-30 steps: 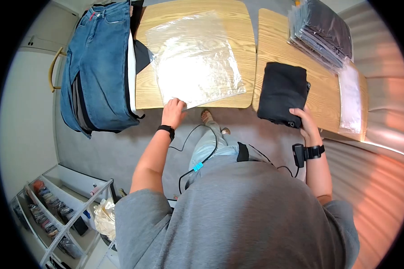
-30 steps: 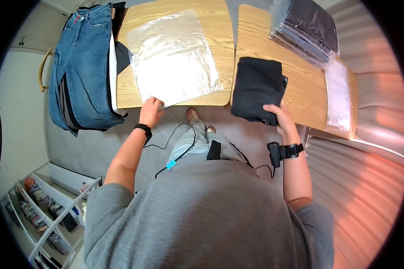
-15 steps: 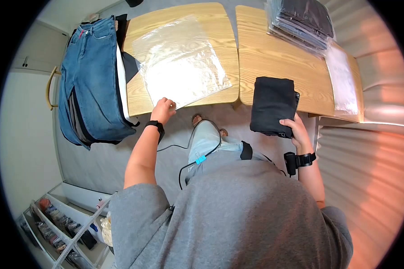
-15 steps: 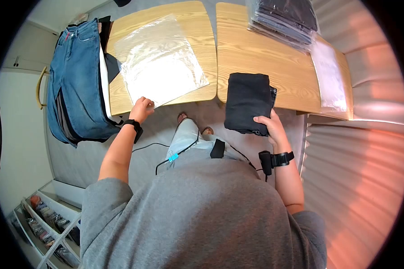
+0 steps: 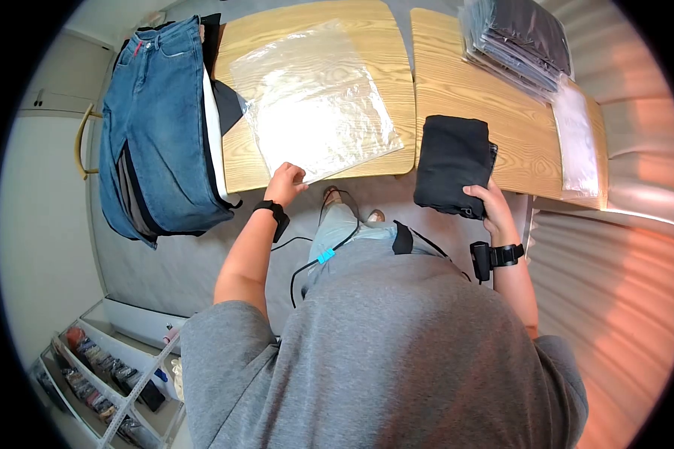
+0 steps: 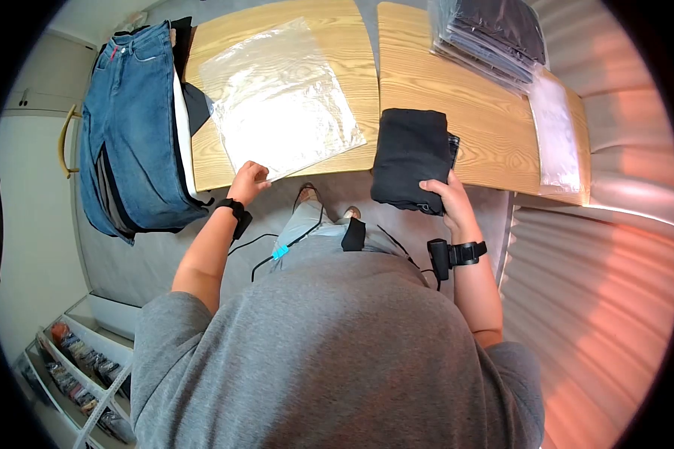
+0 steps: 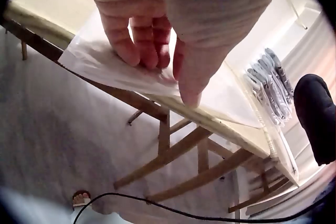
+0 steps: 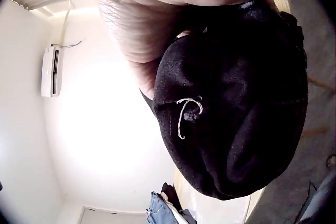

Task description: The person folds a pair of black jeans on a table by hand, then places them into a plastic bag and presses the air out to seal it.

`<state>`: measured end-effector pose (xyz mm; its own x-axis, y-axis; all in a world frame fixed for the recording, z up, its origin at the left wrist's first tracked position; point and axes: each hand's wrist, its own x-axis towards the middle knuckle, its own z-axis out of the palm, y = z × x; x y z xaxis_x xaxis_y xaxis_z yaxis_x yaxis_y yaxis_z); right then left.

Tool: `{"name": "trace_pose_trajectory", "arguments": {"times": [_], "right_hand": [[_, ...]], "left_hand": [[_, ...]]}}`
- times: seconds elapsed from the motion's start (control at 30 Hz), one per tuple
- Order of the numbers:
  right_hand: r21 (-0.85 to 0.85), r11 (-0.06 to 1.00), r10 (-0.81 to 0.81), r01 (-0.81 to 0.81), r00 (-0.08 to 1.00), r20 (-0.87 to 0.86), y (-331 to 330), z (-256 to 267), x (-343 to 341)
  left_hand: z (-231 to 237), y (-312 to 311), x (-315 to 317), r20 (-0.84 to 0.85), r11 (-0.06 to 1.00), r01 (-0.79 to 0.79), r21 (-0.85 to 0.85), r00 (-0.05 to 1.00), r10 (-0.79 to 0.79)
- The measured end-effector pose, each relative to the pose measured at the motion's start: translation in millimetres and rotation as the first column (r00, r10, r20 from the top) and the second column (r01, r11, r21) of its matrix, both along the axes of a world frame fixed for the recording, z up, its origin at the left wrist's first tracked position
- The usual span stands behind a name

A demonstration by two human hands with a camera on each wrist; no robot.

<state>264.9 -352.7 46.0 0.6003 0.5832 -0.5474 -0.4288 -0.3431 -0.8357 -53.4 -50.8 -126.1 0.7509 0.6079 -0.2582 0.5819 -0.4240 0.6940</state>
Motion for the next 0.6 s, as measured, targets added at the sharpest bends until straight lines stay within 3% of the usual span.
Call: {"name": "trace_pose_trajectory", "arguments": {"times": [0.2,0.37,0.47,0.6], "right_hand": [[-0.03,0.999,0.039,-0.04,0.999,-0.01,16,0,-6],[-0.035,0.999,0.036,-0.037,0.999,-0.012,16,-4,-7],[-0.049,0.998,0.033,-0.034,0.999,-0.025,15,-6,-7],[-0.075,0.996,0.041,-0.042,0.999,-0.023,14,-4,-8]], "left_hand": [[-6,3,-2,0.058,0.999,0.018,-0.027,0.998,-0.017],[-6,2,0,-0.015,0.962,0.155,0.223,0.988,-0.156],[-3,-2,4,-0.036,0.956,0.072,0.283,0.997,-0.064],[24,-11,16,0.05,0.918,0.118,0.38,0.988,-0.148]]}}
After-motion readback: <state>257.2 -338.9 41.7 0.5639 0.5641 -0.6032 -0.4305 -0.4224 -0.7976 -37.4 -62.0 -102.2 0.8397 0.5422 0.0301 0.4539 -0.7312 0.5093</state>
